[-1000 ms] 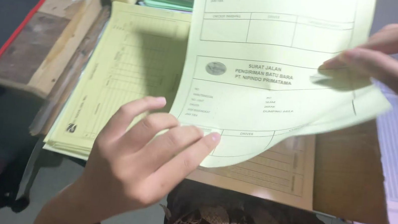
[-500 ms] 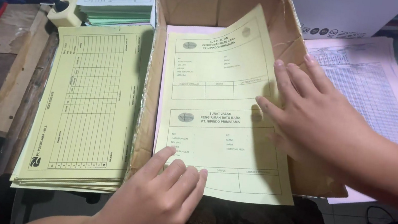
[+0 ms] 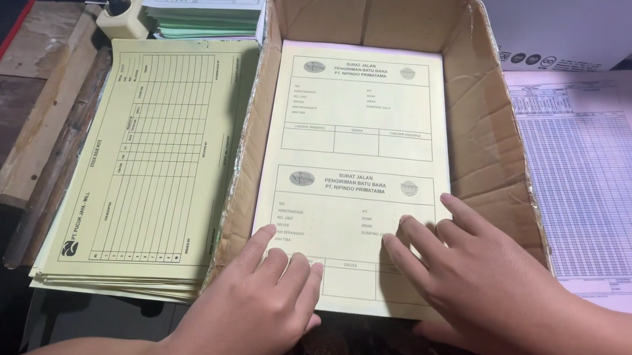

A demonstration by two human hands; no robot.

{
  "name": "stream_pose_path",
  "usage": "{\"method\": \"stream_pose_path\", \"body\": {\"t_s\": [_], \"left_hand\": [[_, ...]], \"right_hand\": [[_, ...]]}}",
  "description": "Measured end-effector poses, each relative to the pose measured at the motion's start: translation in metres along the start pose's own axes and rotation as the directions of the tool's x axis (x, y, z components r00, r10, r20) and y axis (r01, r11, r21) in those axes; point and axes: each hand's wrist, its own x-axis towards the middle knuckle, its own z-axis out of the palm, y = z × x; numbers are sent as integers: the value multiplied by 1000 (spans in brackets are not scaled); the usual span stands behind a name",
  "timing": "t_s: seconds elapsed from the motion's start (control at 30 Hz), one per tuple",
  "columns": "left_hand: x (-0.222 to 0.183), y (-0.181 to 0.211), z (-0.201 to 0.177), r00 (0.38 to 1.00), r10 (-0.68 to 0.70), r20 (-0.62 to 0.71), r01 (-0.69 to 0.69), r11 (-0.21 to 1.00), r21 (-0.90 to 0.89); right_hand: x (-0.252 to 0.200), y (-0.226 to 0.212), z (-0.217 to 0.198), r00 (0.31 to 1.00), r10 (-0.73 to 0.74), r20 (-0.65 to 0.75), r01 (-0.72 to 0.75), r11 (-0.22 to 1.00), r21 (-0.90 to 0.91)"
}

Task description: Sorting and organizing printed paper forms into a cardboard box

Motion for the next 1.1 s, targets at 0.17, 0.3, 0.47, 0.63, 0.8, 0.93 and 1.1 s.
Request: {"method": "stream_pose_path", "body": {"t_s": [0.17, 0.3, 0.47, 0.63, 0.8, 0.93, 1.1], "left_hand": [[0, 1, 2, 997, -75, 2, 75, 997, 14], [4, -19, -29, 995, -34, -93, 10, 968, -250], [-3, -61, -51, 912, -385, -141, 202, 721, -663], [-5, -72, -20, 736, -527, 425, 598, 211, -773], [-15, -63, -2, 764, -333, 552, 637, 252, -729], [-32, -50, 6, 778, -246, 579, 620, 456, -639], [-53, -26, 39, 895, -438, 81, 420, 769, -482]], "right_hand": [[1, 6, -1, 999, 48, 4, -48, 999, 26], [-8, 23, 0, 992, 55, -117, -47, 996, 74], [-16, 50, -27, 777, 567, -275, -218, 651, 727], [-24, 60, -6, 458, 819, 346, -212, -277, 937], [-29, 57, 10, 634, 510, 581, -313, -518, 796], [-27, 37, -33, 673, 576, 463, -553, -24, 833], [-52, 2, -30, 853, 362, 377, -487, 811, 324]]}}
